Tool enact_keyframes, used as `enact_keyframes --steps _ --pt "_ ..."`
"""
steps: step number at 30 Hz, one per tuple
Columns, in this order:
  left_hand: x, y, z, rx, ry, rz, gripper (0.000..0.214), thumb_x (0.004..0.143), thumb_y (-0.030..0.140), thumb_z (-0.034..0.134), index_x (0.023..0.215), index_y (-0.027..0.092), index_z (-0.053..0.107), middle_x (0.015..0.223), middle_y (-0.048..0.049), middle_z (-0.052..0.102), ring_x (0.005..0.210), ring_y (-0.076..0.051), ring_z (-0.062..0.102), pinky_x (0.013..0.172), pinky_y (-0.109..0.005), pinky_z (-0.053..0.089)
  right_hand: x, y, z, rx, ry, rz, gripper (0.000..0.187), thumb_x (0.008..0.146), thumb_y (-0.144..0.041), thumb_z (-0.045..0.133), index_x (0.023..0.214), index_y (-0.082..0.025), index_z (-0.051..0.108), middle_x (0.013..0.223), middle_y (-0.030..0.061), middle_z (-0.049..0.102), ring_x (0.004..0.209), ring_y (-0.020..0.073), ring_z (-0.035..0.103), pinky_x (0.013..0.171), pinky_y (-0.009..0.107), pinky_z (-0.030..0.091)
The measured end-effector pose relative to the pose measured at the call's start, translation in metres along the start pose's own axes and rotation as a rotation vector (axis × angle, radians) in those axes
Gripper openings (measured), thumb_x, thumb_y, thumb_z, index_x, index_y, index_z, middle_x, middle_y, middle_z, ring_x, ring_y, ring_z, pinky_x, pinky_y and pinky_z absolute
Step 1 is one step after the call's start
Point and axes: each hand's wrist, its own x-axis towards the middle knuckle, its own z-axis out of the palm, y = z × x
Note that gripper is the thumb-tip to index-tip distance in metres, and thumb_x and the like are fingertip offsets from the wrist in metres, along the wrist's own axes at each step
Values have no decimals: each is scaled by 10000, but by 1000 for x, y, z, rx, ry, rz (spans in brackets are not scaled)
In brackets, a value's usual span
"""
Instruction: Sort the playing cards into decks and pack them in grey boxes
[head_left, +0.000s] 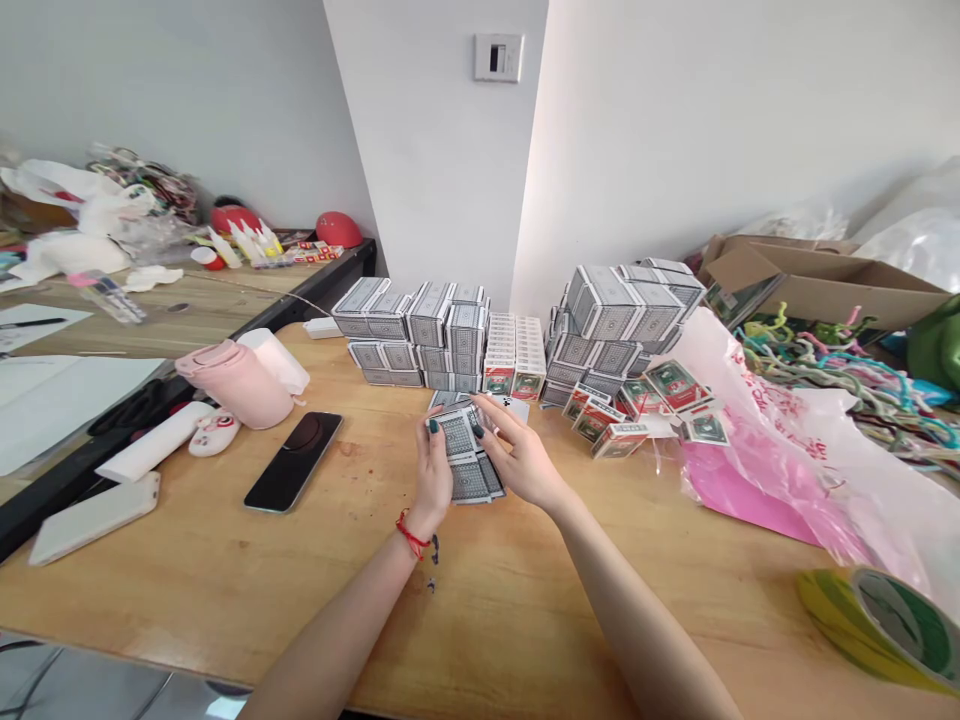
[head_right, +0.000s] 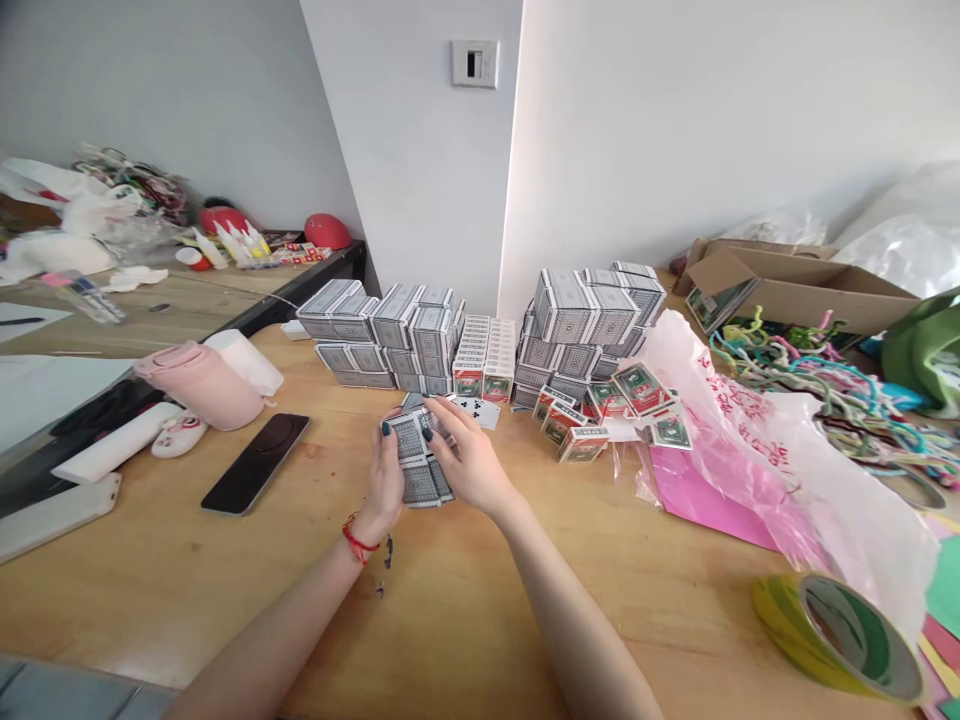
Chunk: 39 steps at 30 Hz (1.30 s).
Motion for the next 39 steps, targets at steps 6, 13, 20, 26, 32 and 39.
enact_keyframes --steps 6,13,20,26,32,39 --pt "1 1 -2 74 -8 95 365 836 454 369 1130 249 441 1211 -48 480 1122 -176 445 932 -305 366 -1 1 4 69 7 -14 429 832 -181 385 1252 -266 416 1311 34 423 1225 164 356 981 352 355" --pt "1 2 -2 96 -22 93 354 847 457 337 1124 258 432 1194 -40 482 1107 -175 449 946 -313 347 -1 0 5 66 10 -1 438 820 -172 379 1247 -255 425 1307 31 426 1229 162 350 955 332 383" --pt "-4 3 2 130 -10 144 383 831 488 343 1111 242 432 1165 -55 487 1053 -178 475 928 -314 358 -3 -2 15 87 141 89 351 821 -212 402 1157 -254 496 1228 27 506 1113 181 477 915 344 418" --pt "-7 4 4 187 14 220 414 827 502 336 1114 220 434 1189 -72 458 1085 -181 446 943 -312 338 -3 -4 21 177 215 113 278 838 -261 397 1085 -232 522 1205 48 519 1089 183 495 893 340 431" --pt "-7 3 3 154 22 208 411 823 499 351 1125 230 427 1191 -68 461 1090 -184 447 944 -319 340 -2 -6 20 220 213 120 259 837 -283 413 1057 -227 538 1202 49 523 1080 184 505 902 338 428" --pt "-9 0 4 117 10 183 413 823 497 354 1141 239 409 1213 -71 447 1086 -183 456 915 -312 370 -7 -8 32 197 291 141 285 848 -287 394 1084 -230 543 1221 56 517 1162 187 442 962 363 383"
